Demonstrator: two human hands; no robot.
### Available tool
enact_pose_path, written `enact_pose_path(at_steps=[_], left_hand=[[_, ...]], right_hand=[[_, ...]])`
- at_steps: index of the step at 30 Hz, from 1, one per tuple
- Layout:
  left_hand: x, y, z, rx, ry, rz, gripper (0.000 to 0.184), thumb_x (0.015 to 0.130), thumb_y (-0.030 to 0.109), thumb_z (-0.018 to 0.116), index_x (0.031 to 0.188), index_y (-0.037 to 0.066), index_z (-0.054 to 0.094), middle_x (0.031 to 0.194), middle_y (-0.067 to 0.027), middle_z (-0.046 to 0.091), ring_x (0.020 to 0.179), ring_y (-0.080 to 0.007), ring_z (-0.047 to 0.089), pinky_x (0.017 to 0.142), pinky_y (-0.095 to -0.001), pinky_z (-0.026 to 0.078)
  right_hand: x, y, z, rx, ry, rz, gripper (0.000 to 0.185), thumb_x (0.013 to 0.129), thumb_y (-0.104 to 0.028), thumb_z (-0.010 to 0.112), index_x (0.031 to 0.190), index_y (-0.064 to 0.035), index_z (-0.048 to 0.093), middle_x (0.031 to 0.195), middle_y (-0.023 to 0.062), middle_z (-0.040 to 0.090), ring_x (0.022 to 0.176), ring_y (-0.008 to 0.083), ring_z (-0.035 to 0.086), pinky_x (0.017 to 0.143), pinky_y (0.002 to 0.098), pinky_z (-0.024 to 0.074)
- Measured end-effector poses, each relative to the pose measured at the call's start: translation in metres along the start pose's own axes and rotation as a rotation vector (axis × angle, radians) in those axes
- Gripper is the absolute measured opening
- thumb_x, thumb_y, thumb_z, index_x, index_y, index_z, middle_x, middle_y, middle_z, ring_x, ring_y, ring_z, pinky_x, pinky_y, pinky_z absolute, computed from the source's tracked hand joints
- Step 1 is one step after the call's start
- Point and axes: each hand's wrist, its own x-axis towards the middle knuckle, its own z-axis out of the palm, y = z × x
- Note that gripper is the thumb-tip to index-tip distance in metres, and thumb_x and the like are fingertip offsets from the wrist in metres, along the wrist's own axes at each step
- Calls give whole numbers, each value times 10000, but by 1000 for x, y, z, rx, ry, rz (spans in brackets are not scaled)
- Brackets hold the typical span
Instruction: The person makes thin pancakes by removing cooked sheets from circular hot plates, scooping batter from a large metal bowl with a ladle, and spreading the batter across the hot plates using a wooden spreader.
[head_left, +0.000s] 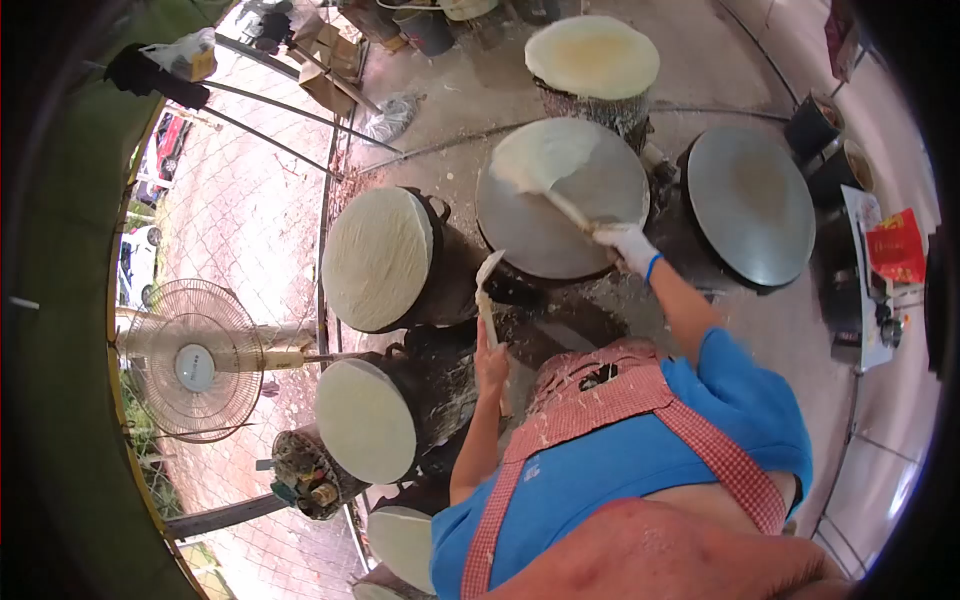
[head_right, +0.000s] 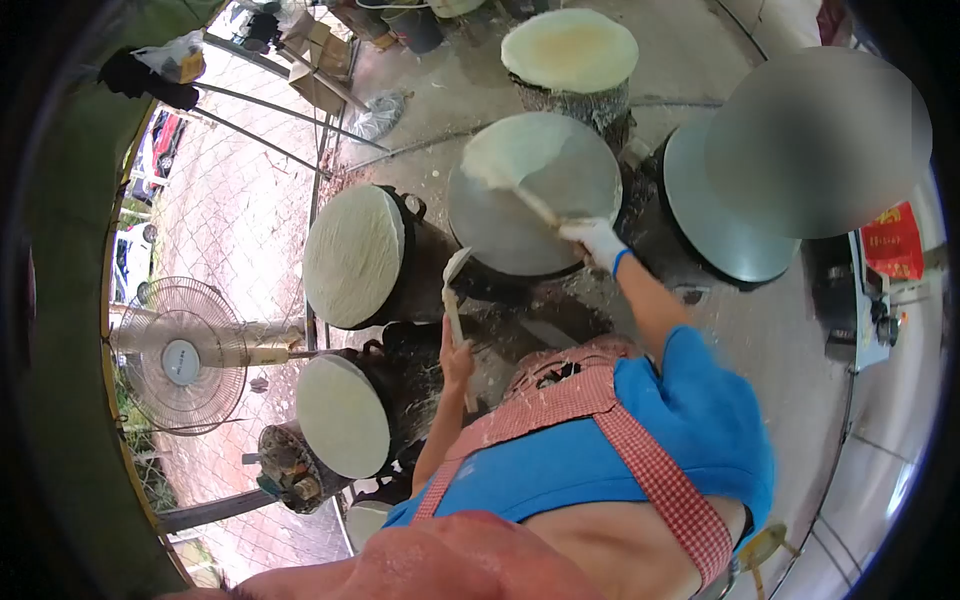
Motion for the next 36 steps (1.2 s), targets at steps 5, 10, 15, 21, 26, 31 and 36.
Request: enact_pose_path(at_steps=[5,10,15,21,26,31,36], left_hand=[[-45,46,-5,-416,17,-399,712,741,-49,428,1367,204,203,553,-18,392,373,-105,371,321,-255,304],[-57,59,8,-707,98,-573,677,748,4,443,1359,170,202,545,-7,359,372,-107,356,318,-248,286],[-84,68,15,-757,134,-589,668,753,-8,456,1349,164,211,530,-9,347,365,-111,342,319,-253,286],[-103,62,26,-882,241,-768,648,774,6,472,1344,166,210,537,-17,361,391,-109,356,320,-249,281],[-121,59,29,-1056,299,-726,668,773,3,485,1345,176,187,557,-22,370,387,-111,353,314,-250,271],[-125,61,30,-1026,342,-792,680,769,-18,482,1345,188,184,557,-19,352,383,-107,342,313,-251,266],[-138,45,36,-1160,384,-858,672,767,-21,473,1331,212,191,546,-7,329,357,-100,310,308,-253,242]], right_hand=[[-5,-48,-68,-81,24,75,243,747,-155,623,962,-41,632,510,-5,485,356,73,365,320,222,226],[13,-73,-39,-216,-47,196,175,754,-214,622,850,-67,620,473,10,460,312,98,373,276,244,239],[23,-98,-90,-283,-140,164,183,762,-226,622,823,-54,629,457,20,453,298,91,349,277,243,207],[55,-102,-63,-383,-223,301,274,760,-207,634,1012,-102,632,464,19,448,305,99,333,304,247,217],[61,-119,-84,-470,-215,332,200,734,-190,664,919,-114,654,470,1,458,329,82,353,292,252,222],[104,-136,-53,-548,-316,262,328,743,-246,608,1027,-83,613,470,5,424,325,78,324,301,239,241],[70,-110,-103,-533,-459,331,277,701,-171,652,935,-24,630,522,25,496,361,101,404,321,262,275]])
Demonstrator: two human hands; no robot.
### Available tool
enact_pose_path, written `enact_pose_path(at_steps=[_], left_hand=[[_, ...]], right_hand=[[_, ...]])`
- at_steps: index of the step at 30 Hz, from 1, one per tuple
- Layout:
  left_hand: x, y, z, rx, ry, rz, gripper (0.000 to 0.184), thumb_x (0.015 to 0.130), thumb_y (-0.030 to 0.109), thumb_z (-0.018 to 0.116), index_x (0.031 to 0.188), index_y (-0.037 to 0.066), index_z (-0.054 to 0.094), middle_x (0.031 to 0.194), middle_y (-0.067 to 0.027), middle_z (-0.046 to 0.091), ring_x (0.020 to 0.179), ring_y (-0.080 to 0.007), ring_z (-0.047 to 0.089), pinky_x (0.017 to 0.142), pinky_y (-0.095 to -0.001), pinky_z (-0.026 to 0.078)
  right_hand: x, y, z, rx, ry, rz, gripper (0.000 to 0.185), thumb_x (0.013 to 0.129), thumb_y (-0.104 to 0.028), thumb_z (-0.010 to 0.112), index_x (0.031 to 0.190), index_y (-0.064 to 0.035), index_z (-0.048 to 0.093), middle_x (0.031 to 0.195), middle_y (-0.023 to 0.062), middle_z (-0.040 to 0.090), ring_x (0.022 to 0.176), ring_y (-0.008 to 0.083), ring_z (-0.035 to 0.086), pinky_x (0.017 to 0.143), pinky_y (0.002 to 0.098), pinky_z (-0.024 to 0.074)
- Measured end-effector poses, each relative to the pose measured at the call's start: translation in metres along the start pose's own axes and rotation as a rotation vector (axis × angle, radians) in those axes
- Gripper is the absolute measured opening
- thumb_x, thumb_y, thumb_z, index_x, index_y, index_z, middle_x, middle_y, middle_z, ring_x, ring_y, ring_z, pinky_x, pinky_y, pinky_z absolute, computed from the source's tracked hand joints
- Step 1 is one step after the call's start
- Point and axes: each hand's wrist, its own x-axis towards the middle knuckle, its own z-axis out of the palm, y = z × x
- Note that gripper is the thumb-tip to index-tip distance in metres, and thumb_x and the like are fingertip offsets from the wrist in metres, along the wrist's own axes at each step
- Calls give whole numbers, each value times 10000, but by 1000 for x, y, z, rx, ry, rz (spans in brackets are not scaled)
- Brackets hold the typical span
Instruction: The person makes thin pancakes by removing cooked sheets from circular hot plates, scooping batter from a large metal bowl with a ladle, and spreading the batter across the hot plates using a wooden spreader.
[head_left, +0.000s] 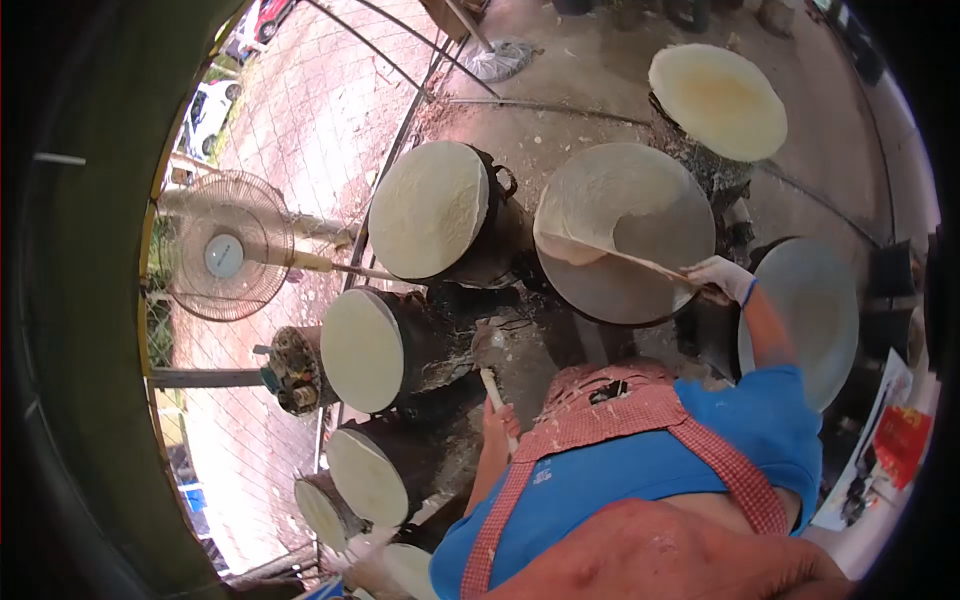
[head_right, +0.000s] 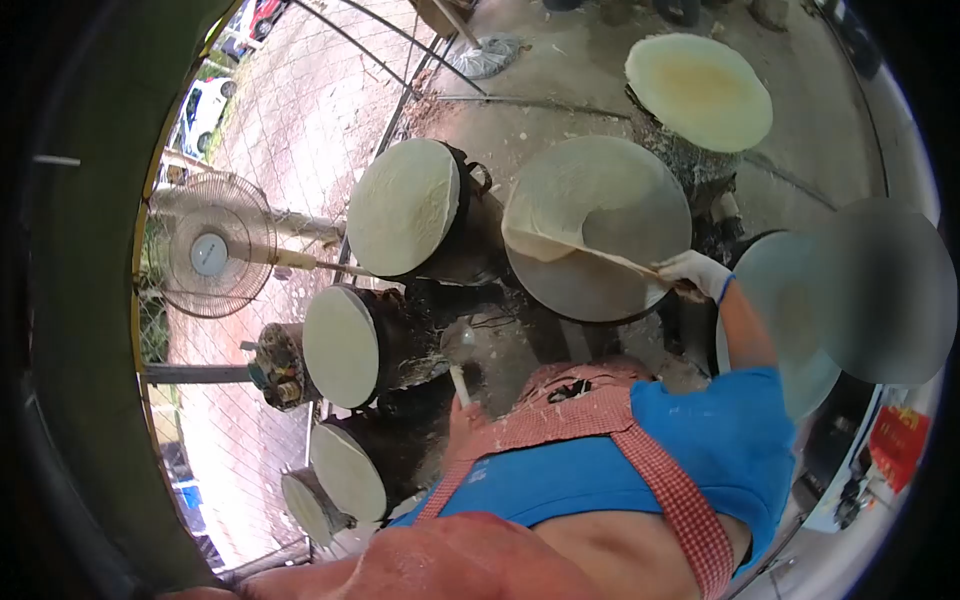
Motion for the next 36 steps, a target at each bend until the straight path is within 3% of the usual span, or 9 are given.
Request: enact_pose_path(at_steps=[6,13,19,27,29,31,32,34,36], left_hand=[[-13,-4,3,25,90,-2,594,774,-15,467,1270,232,252,544,-5,327,350,-101,312,305,-252,244],[-16,-15,-7,-70,81,45,439,787,-4,470,1146,192,310,540,-5,319,360,-105,324,301,-246,256],[-29,-20,-12,-82,140,48,344,791,5,469,1067,176,353,547,0,313,360,-95,307,297,-227,230],[-28,-36,-24,-192,180,11,251,818,16,451,992,169,356,527,12,308,357,-85,310,297,-220,238],[-33,-35,-30,-229,134,-16,292,821,22,458,1016,203,338,525,16,314,352,-87,312,292,-224,244],[-37,-32,-29,-232,138,-23,316,819,22,466,1025,219,329,522,17,311,350,-87,310,291,-221,243],[-39,-32,-28,-243,141,-32,341,816,22,474,1034,234,321,520,18,309,348,-87,308,290,-218,242],[-33,-38,-39,-396,122,-100,347,814,23,479,1037,234,318,515,20,303,348,-86,307,289,-214,241],[-34,-41,-49,-485,137,-142,346,808,30,496,1032,235,332,501,23,300,347,-84,304,287,-206,240]], right_hand=[[48,-64,1,-3,143,-213,286,760,-253,601,902,-7,638,447,7,430,315,80,355,307,238,247],[-5,-21,-15,-132,-79,103,160,714,-159,650,826,-45,657,544,16,493,407,86,408,342,267,273],[69,-50,-31,-12,207,-251,206,734,-224,620,867,-70,656,434,-13,386,321,84,326,317,253,217],[3,-36,-22,-114,-106,165,342,656,-99,670,976,16,630,577,40,547,380,97,418,348,249,325],[31,-41,-27,-157,-96,43,334,650,-95,674,962,20,634,585,41,554,387,101,433,354,249,335],[111,-20,-43,-228,-89,-465,303,663,-76,658,952,12,637,643,51,577,472,116,492,391,270,375],[98,-36,-31,-219,-84,-457,303,663,-76,658,952,12,637,643,51,577,472,116,492,391,270,375],[58,-103,17,-372,-100,94,299,672,-88,653,958,-1,637,669,65,587,548,125,520,447,292,410],[42,-86,4,-359,-181,91,286,669,-95,654,938,1,642,656,71,582,552,127,520,461,299,415]])
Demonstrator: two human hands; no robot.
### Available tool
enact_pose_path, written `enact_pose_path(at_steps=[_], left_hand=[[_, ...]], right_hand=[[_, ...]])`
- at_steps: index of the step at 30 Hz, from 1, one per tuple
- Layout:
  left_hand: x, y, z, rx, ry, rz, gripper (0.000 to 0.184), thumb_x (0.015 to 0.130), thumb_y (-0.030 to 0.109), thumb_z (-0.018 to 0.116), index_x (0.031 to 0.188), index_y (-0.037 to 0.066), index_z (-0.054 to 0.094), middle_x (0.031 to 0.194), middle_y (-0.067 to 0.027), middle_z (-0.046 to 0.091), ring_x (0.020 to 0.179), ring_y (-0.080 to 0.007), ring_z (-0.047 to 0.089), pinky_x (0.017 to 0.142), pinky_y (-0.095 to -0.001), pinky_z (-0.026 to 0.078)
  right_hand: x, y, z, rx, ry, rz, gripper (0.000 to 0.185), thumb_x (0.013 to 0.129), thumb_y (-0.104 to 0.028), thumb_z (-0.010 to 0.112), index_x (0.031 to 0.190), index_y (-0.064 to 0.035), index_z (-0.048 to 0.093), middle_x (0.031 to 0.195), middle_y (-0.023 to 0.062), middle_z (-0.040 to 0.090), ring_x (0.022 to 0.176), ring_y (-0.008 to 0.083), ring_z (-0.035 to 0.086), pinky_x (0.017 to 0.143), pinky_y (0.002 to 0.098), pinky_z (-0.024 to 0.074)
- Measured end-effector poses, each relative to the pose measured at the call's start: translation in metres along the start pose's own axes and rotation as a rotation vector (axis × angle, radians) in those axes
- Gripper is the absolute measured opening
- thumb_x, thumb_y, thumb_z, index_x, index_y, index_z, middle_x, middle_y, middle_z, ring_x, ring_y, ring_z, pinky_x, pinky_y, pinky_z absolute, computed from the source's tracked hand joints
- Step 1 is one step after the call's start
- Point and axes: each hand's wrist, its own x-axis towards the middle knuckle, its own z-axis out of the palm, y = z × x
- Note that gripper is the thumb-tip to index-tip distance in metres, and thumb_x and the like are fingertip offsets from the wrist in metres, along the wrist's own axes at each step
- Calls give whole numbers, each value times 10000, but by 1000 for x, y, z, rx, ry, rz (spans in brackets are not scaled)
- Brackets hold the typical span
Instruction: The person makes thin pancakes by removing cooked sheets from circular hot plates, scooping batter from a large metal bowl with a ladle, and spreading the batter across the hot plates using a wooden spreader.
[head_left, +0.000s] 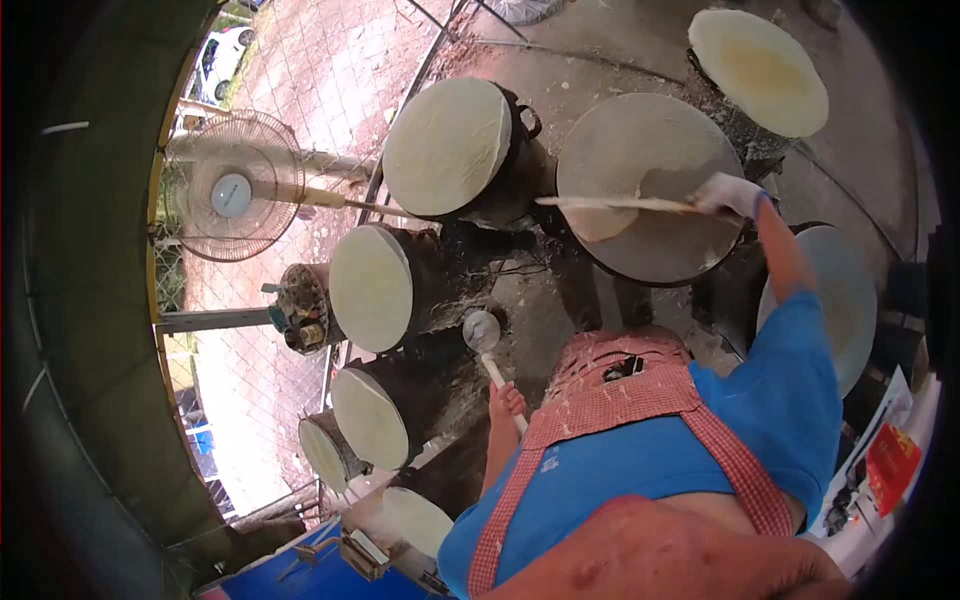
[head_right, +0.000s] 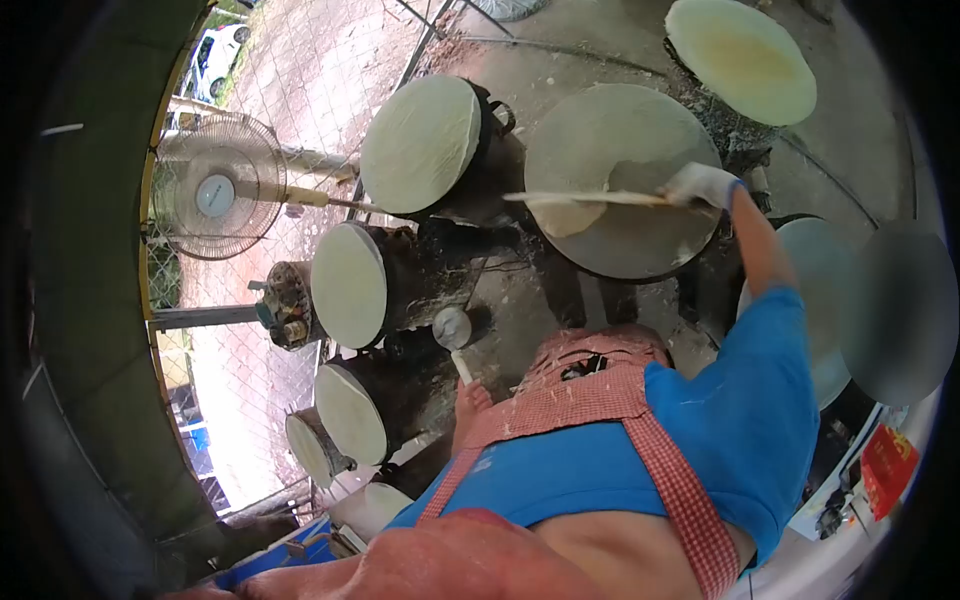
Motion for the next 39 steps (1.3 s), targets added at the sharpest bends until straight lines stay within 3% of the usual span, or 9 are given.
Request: enact_pose_path(at_steps=[9,11,16,21,27,33,36,38,39], left_hand=[[-13,-3,-12,-52,-62,-9,221,843,81,458,965,256,401,473,32,293,344,-83,299,287,-204,244],[-6,5,-26,-225,-79,-141,282,846,90,456,1020,304,399,477,26,305,342,-86,299,285,-206,248],[-8,27,-38,-67,-117,-180,214,849,100,450,968,273,410,500,19,339,345,-86,305,287,-202,261],[14,54,-43,-12,-252,-238,155,851,140,461,701,133,424,492,28,339,347,-75,306,287,-210,254],[26,85,-64,-236,-484,-742,301,865,189,465,597,116,352,483,45,292,346,-55,279,301,-208,248],[-11,99,-64,-144,-796,-791,281,883,248,446,667,91,358,444,19,273,339,-78,271,315,-218,264],[-33,95,-59,-151,-827,-755,289,878,238,455,650,106,336,464,9,295,348,-83,277,319,-209,277],[-34,89,-70,-129,-782,-583,469,899,142,399,1342,246,285,600,-9,340,415,-68,341,345,-191,313],[-35,83,-72,-138,-791,-586,469,899,142,399,1342,246,285,600,-9,340,415,-68,341,345,-191,313]], right_hand=[[41,19,-21,-171,125,-415,89,641,-77,587,719,-45,617,519,54,452,461,175,463,431,279,364],[22,-16,-2,-52,168,-59,46,617,-82,602,655,-61,588,543,69,451,488,221,477,452,284,378],[-44,124,-53,-1033,-159,-225,173,671,-83,577,842,-92,602,545,66,521,433,168,497,398,303,399],[-238,191,88,398,606,40,355,718,-154,612,1053,-34,600,596,-22,524,466,74,482,411,209,354],[-73,161,332,71,1123,-399,267,784,-240,586,967,-52,634,913,127,635,801,225,602,713,315,454],[-93,157,343,-739,1228,151,248,809,-359,530,1012,-241,608,694,166,544,659,349,571,596,426,455],[-103,159,333,-361,1318,69,269,814,-333,528,1014,-182,625,755,211,592,721,331,597,603,416,452],[-77,126,343,-98,1325,-242,288,796,-311,542,963,-94,631,843,206,599,794,334,590,693,359,450],[-32,146,334,-155,1264,-404,294,789,-313,546,956,-85,629,869,175,609,824,329,585,725,356,446]])
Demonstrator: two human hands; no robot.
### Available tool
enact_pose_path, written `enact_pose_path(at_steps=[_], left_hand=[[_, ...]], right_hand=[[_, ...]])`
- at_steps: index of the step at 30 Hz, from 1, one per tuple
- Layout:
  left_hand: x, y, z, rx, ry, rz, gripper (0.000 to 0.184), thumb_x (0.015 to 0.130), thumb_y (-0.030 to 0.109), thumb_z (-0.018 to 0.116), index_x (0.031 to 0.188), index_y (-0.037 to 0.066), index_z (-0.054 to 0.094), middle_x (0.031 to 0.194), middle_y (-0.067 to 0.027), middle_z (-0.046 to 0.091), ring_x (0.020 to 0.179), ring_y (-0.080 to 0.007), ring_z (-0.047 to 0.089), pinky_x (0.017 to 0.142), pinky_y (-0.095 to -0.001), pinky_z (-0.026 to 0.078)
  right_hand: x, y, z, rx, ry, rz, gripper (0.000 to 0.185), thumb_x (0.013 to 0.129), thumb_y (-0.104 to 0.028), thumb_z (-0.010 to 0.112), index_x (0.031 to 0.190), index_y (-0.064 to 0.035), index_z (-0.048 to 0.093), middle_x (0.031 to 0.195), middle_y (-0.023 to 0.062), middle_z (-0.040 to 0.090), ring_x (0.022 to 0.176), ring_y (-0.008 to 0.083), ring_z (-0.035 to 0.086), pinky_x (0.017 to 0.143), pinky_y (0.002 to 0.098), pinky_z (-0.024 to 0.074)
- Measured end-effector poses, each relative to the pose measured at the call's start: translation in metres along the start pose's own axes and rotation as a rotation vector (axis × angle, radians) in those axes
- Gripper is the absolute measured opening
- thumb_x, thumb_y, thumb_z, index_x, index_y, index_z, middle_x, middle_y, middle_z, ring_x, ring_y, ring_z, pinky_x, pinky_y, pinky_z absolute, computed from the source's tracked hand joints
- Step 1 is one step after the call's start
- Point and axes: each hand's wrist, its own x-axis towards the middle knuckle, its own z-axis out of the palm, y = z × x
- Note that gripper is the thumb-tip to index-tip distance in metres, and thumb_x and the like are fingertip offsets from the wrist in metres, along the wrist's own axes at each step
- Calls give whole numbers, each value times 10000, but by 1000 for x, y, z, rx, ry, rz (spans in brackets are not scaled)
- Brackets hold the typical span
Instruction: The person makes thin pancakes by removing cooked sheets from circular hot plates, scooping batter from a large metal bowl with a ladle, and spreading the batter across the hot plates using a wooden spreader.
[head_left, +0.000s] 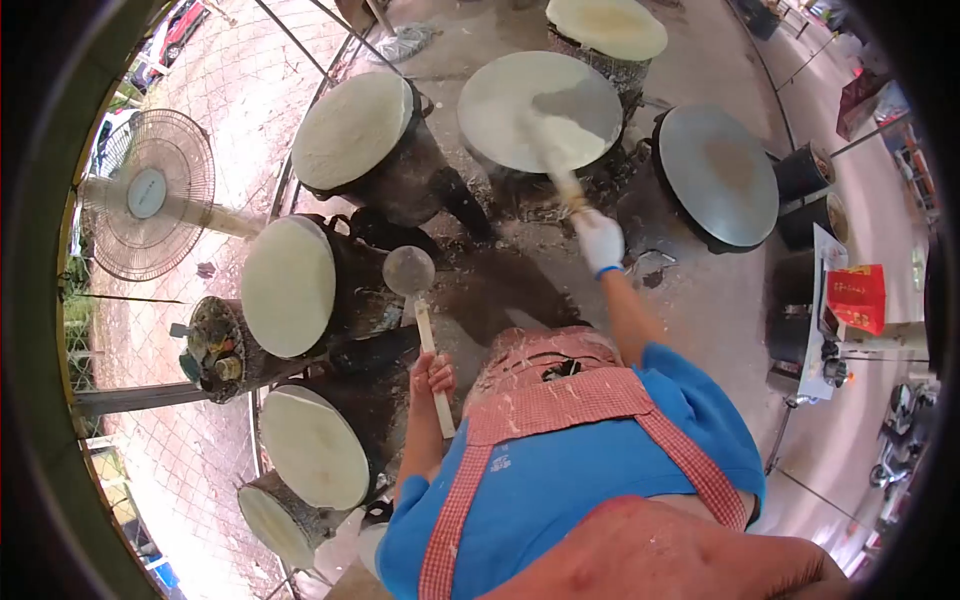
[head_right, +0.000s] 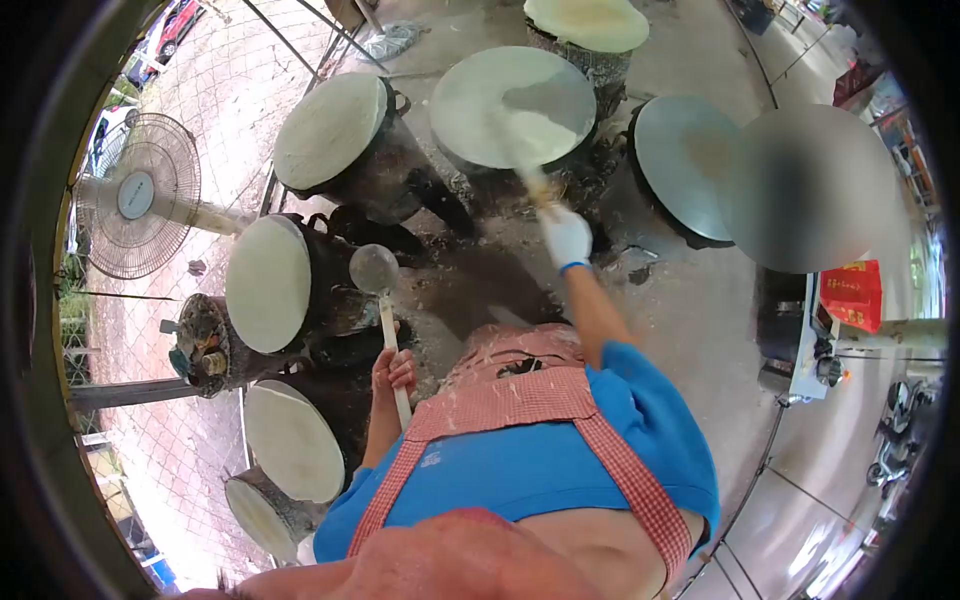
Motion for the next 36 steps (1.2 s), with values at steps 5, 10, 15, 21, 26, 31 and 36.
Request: enact_pose_path(at_steps=[5,10,15,21,26,31,36], left_hand=[[-11,-13,5,208,37,79,419,896,171,411,1309,199,343,583,-11,379,407,-68,332,364,-203,335],[-9,-20,-8,12,14,29,373,900,164,398,1272,141,395,555,13,323,396,-59,307,354,-203,303],[9,-18,-9,-9,30,-91,391,899,152,395,1287,194,381,564,17,300,408,-54,299,353,-199,296],[30,-26,-1,-83,126,-195,151,907,178,383,944,84,496,532,25,294,388,-59,286,328,-187,252],[43,-12,3,351,424,-83,334,911,201,379,592,115,326,491,28,275,375,-72,280,323,-194,242],[74,-27,25,13,382,-248,337,902,181,387,574,119,344,467,34,252,366,-64,275,329,-200,238],[86,-16,-11,93,198,-331,346,902,185,382,567,105,348,464,32,257,373,-72,267,337,-220,238]], right_hand=[[5,-12,-62,-343,-146,123,275,794,-319,539,972,-132,634,845,161,616,819,305,596,728,393,455],[52,-11,-43,-132,23,20,285,792,-345,516,948,-137,634,861,171,604,825,325,577,696,416,444],[22,30,-44,-392,-163,13,317,777,-452,499,981,-240,618,803,168,605,768,316,585,696,433,448],[87,-10,-60,-294,15,100,286,813,-354,479,932,-135,619,833,156,611,770,344,581,656,422,456],[23,44,-69,-425,-57,-76,250,827,-370,477,880,-187,639,707,165,605,680,304,597,613,439,465],[138,21,-75,-241,63,37,308,806,-333,482,966,-101,606,799,147,609,766,374,564,672,422,443],[36,44,-84,-451,-114,-77,264,807,-336,517,910,-124,636,728,184,596,682,301,597,608,438,467]])
